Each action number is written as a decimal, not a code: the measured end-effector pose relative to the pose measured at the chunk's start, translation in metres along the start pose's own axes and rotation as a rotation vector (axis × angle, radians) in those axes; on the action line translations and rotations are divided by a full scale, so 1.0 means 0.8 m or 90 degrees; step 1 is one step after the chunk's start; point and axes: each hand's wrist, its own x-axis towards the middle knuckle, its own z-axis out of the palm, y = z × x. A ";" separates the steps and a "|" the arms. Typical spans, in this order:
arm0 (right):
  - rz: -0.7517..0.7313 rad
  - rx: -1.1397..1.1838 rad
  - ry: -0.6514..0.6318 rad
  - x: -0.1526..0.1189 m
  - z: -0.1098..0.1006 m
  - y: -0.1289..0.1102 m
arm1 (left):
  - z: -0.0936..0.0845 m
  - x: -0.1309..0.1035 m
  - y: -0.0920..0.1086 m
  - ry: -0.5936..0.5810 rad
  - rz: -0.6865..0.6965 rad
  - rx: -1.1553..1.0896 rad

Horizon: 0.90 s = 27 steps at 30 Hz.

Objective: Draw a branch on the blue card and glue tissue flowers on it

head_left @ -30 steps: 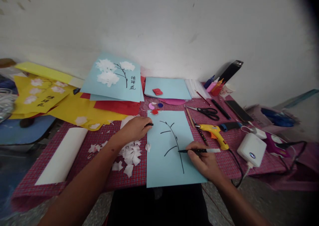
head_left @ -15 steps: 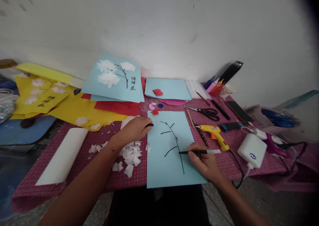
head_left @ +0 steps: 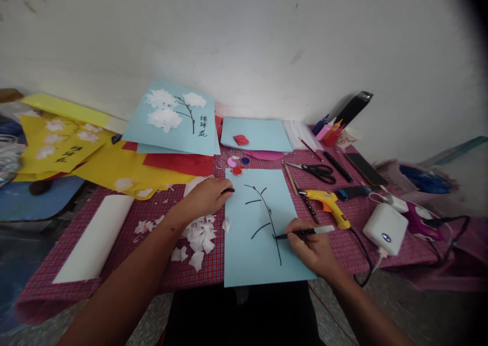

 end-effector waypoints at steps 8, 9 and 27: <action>-0.001 0.007 0.042 0.000 0.000 -0.001 | -0.001 0.001 0.001 -0.006 0.000 0.008; -0.002 0.008 0.041 0.000 0.001 -0.001 | -0.002 0.001 0.001 -0.006 -0.001 0.006; 0.020 0.011 0.017 0.000 0.000 0.002 | -0.001 0.000 0.000 -0.008 -0.003 -0.001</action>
